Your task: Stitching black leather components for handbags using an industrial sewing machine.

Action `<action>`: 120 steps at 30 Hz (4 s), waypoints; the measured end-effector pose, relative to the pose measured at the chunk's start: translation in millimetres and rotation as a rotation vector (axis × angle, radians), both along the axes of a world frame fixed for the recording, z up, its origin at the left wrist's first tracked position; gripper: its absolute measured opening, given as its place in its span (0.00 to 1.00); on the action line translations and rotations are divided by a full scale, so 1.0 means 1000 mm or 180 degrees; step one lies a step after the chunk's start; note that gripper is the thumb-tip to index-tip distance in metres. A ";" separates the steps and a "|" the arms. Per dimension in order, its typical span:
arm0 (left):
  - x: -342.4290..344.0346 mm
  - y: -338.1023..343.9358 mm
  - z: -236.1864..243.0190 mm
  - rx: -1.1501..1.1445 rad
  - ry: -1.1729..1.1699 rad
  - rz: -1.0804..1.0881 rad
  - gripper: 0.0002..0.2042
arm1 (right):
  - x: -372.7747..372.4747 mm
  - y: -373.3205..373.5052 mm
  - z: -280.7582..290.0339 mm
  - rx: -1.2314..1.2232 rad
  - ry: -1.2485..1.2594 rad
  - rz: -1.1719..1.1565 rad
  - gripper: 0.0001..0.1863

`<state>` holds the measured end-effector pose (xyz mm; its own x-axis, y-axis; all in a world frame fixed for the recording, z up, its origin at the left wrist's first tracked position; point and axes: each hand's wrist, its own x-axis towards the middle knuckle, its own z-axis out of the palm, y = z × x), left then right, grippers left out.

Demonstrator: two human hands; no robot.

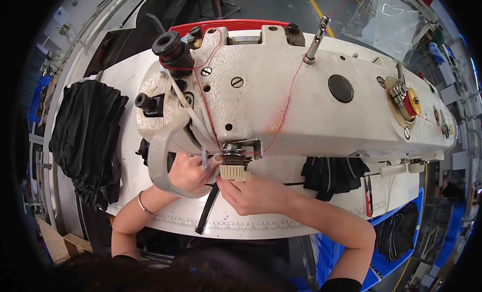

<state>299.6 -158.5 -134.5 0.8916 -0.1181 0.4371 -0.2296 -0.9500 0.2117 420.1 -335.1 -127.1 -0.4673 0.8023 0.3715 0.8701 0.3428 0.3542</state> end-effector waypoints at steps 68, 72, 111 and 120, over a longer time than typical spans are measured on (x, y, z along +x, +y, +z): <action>-0.048 -0.038 0.066 0.1789 0.0343 -0.0713 0.03 | -0.031 -0.038 -0.002 0.0102 0.0909 0.0274 0.16; -0.091 -0.073 0.053 0.1568 0.0249 -0.0655 0.07 | -0.052 -0.056 0.002 0.0035 0.1078 0.0022 0.16; -0.082 -0.078 0.004 0.0571 -0.0127 -0.0400 0.09 | -0.055 -0.068 -0.014 -0.0291 0.1639 -0.0155 0.14; -0.080 -0.080 0.001 0.0410 -0.0107 -0.0360 0.12 | -0.054 -0.068 -0.015 -0.0321 0.1599 -0.0111 0.15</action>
<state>219.3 -238.1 -133.6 0.8546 -0.2737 0.4412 -0.3414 -0.9365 0.0803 365.9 -402.7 -142.2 -0.2232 0.8577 0.4633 0.9360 0.3213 -0.1440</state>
